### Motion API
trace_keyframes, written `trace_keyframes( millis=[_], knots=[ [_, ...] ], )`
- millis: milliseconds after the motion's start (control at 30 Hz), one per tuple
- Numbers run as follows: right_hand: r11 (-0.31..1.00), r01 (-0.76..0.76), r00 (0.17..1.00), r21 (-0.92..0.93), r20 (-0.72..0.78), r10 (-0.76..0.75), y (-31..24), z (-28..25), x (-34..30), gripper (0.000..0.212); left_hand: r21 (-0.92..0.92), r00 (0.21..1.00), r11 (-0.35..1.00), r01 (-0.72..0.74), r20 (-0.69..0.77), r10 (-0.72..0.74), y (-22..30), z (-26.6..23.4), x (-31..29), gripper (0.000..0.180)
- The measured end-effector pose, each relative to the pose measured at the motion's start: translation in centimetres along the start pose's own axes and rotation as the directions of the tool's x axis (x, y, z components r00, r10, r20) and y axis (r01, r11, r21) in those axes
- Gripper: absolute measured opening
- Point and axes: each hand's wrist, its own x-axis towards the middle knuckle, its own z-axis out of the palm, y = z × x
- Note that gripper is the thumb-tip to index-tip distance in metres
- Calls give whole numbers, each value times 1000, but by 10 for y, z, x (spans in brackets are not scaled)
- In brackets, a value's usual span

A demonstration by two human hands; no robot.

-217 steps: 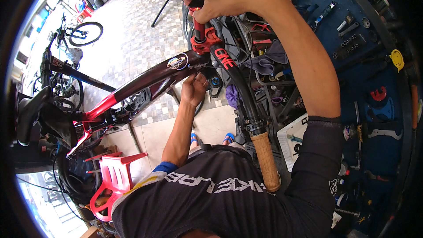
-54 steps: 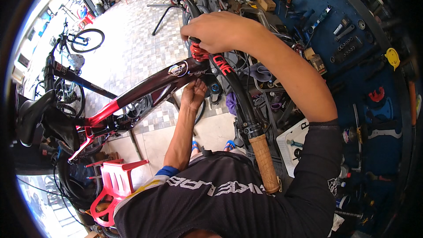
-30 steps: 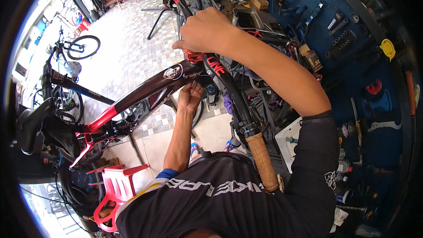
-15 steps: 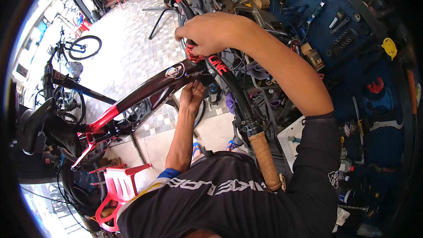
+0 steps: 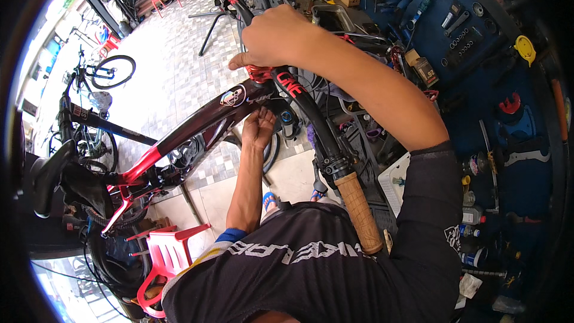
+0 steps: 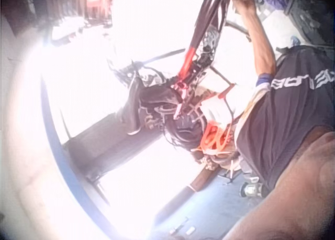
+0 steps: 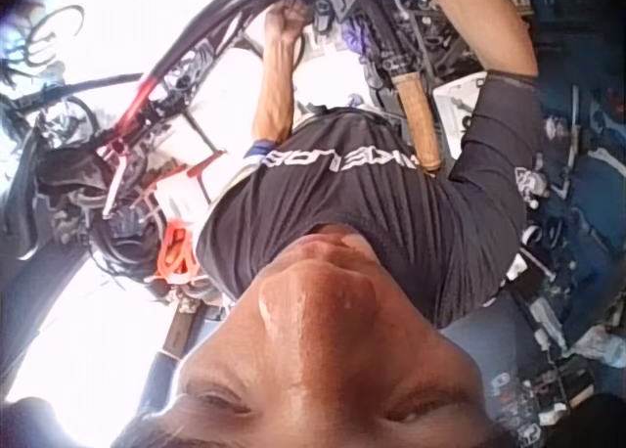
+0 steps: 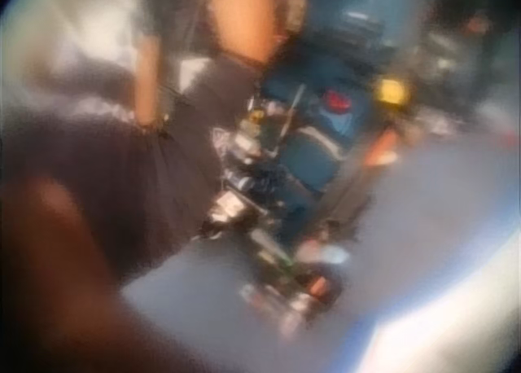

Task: The person assembles the front end of a bicycle by inserting a headset bearing into the head tube, threading cables through the steerer tube, and installing a red stem onto the fork. They use an Allen key to tighten the stem bolts and adjust the handlebar position.

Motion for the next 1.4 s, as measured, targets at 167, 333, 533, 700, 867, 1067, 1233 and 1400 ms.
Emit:
trace_keyframes(
  millis=[167,333,533,700,867,1067,1233,1400],
  knots=[
    [988,143,934,55,-338,-116,10,35,3,59,10,998,1000,0,-67,1,-4,12,-3,6],
    [988,116,963,103,-255,-87,5,19,-2,58,30,999,999,-13,-41,14,-1,8,-2,7],
    [999,53,993,0,-104,-52,-4,8,-1,52,16,1000,1000,-16,-21,17,2,3,-2,7],
    [948,235,942,215,-292,-167,25,36,-4,50,23,997,1000,4,-81,-2,-5,15,-3,8],
    [998,58,998,27,-22,-58,4,7,-3,45,21,1000,1000,-11,-22,11,2,-2,1,6],
    [975,198,970,104,-165,-180,17,30,-4,46,4,1000,1000,18,24,-18,-1,-10,11,7],
    [995,53,998,89,15,-55,10,7,-9,48,18,999,1000,1,-35,0,0,-13,9,8],
    [998,66,998,-3,-2,-66,5,12,-4,47,12,999,1000,8,-37,-7,-1,-7,9,8]
  ],
)
